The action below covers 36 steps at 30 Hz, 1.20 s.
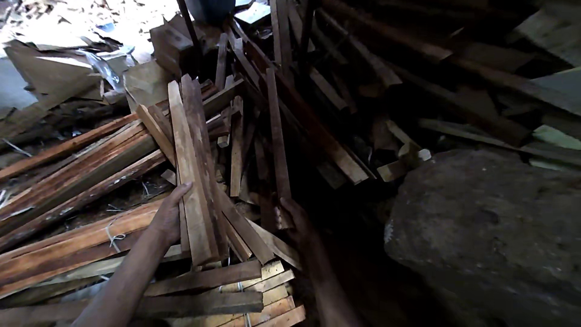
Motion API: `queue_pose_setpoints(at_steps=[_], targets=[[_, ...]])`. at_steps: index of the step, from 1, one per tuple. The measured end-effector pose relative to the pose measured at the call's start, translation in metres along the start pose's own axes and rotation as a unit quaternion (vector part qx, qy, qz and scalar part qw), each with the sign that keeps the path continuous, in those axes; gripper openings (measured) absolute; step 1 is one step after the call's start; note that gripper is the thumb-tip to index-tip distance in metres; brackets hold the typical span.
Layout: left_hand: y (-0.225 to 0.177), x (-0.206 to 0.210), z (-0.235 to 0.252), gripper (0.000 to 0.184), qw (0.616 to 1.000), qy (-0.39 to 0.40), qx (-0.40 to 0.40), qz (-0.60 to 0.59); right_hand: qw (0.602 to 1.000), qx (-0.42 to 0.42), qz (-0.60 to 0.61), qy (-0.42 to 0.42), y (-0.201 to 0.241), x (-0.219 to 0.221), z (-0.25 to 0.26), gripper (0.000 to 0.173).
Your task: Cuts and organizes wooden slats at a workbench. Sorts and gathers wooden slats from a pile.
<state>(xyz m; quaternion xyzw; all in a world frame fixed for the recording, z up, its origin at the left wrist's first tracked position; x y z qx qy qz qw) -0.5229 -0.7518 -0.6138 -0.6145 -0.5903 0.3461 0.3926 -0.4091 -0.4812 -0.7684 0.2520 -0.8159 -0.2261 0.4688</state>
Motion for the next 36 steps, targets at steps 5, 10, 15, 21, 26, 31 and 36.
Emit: queue_pose_setpoints(at_steps=[5,10,15,21,26,31,36], targets=[[0.001,0.0,0.001,0.04,1.0,0.006,0.004,0.0,1.0,0.001,-0.014,0.007,-0.001,-0.003,0.002,0.037],[0.002,-0.002,0.0,0.04,1.0,0.003,0.011,0.029,1.0,0.002,-0.014,-0.012,-0.003,-0.001,0.003,0.037],[0.001,0.001,-0.003,0.038,1.0,0.007,0.007,0.014,1.0,0.02,-0.001,-0.022,-0.001,0.001,0.001,0.035],[0.0,0.003,-0.006,0.035,1.0,0.012,0.017,0.006,0.994,0.052,0.075,0.056,0.0,0.002,0.002,0.083],[0.001,-0.001,0.003,0.036,1.0,0.022,0.017,0.009,0.992,0.057,0.087,0.077,-0.001,0.001,0.003,0.089],[-0.001,0.0,0.003,0.036,1.0,0.017,0.014,0.005,0.992,0.052,0.083,0.085,0.0,0.001,0.005,0.094],[-0.001,0.0,0.0,0.038,1.0,0.008,0.007,-0.003,0.993,0.033,0.058,0.095,-0.001,0.003,0.005,0.085]])
Point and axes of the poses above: each hand's wrist, its own z-axis towards the middle knuckle, its own x-axis out of the palm, y = z × x, the point moved 1 cm from there along z, towards the middle knuckle, and after that the axes turned 8 degrees about -y, right-handed, at the moved point
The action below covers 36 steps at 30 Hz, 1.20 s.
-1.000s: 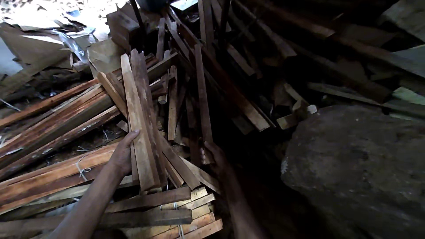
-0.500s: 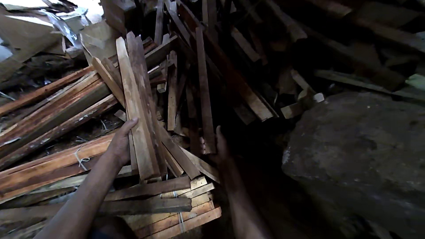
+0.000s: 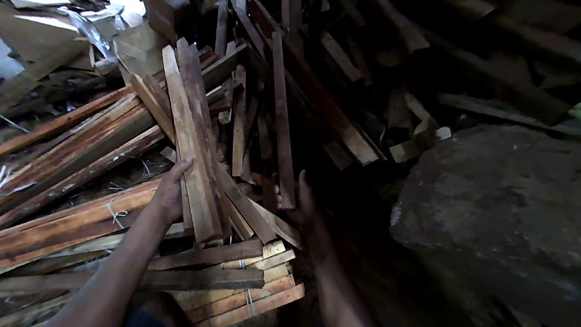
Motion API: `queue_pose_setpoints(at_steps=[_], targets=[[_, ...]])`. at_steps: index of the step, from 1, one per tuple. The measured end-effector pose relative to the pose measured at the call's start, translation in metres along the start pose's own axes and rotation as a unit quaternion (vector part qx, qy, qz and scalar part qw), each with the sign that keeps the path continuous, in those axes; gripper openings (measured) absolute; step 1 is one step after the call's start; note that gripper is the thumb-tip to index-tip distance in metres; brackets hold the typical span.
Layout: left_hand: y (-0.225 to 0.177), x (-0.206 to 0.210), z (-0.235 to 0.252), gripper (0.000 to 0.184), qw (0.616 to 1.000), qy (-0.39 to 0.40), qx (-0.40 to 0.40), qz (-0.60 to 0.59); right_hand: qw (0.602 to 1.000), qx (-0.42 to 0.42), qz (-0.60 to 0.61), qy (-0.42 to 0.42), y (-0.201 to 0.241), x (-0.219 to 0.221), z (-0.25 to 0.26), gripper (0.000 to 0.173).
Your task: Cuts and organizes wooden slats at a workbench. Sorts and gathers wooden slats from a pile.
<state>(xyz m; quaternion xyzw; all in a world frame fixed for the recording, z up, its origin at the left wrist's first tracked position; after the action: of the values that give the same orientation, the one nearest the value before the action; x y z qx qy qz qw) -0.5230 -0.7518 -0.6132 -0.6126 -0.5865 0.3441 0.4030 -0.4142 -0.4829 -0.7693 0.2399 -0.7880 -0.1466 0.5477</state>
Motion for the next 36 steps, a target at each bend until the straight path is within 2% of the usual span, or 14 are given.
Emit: queue_pose_setpoints(at_steps=[3,6,8,9,12,14,16,18,22,25,27,31,34,36], targets=[[-0.003,0.001,-0.003,0.044,1.0,-0.021,-0.012,0.019,0.976,-0.046,-0.171,-0.126,0.015,0.014,-0.008,0.054],[0.0,-0.002,0.004,0.047,1.0,-0.014,-0.026,0.005,0.906,-0.043,-0.346,-0.242,0.049,0.027,-0.009,0.057],[0.002,-0.003,0.007,0.046,1.0,-0.008,-0.022,-0.003,0.859,-0.09,-0.416,-0.283,0.076,0.028,-0.005,0.059],[0.003,-0.004,0.01,0.045,1.0,-0.006,-0.019,-0.005,0.825,-0.135,-0.454,-0.307,0.089,0.025,-0.001,0.059],[0.01,-0.012,0.017,0.049,1.0,-0.005,-0.027,-0.012,0.676,-0.271,-0.575,-0.374,0.125,0.014,0.004,0.059],[0.014,-0.016,0.022,0.051,1.0,-0.003,-0.026,-0.012,0.594,-0.298,-0.611,-0.43,0.138,0.014,0.007,0.054],[0.015,-0.016,0.022,0.051,1.0,0.004,-0.026,-0.015,0.548,-0.29,-0.626,-0.473,0.138,0.011,0.013,0.049],[0.012,-0.015,0.021,0.05,0.999,0.009,-0.031,-0.019,0.553,-0.297,-0.621,-0.47,0.129,0.007,0.018,0.046],[0.011,-0.014,0.019,0.05,0.999,0.007,-0.031,0.0,0.596,-0.285,-0.6,-0.451,0.102,-0.005,0.035,0.047],[0.011,-0.015,0.02,0.049,1.0,0.008,-0.028,-0.004,0.597,-0.289,-0.599,-0.449,0.1,-0.006,0.038,0.05],[0.012,-0.014,0.02,0.049,0.999,0.016,-0.027,-0.011,0.584,-0.297,-0.6,-0.459,0.106,-0.014,0.044,0.054],[0.016,-0.016,0.021,0.054,0.999,0.0,-0.044,0.005,0.522,-0.266,-0.643,-0.494,0.14,-0.009,0.052,0.064],[0.018,-0.018,0.021,0.055,0.998,-0.023,-0.062,0.004,0.529,-0.201,-0.665,-0.487,0.159,-0.014,0.07,0.072],[0.014,-0.014,0.015,0.056,0.997,-0.03,-0.067,-0.012,0.512,-0.166,-0.697,-0.474,0.166,-0.025,0.078,0.069]])
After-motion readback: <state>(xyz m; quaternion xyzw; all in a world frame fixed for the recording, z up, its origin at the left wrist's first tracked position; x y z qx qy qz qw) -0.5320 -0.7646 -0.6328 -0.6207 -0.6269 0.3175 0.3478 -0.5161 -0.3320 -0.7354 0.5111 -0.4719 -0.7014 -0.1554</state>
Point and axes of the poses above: each hand's wrist, its own z-axis towards the middle knuckle, its own x-axis out of the palm, y = z × x, the point moved 1 cm from there along z, towards the middle knuckle, and after that the axes turned 8 degrees about -y, right-handed, at the moved point
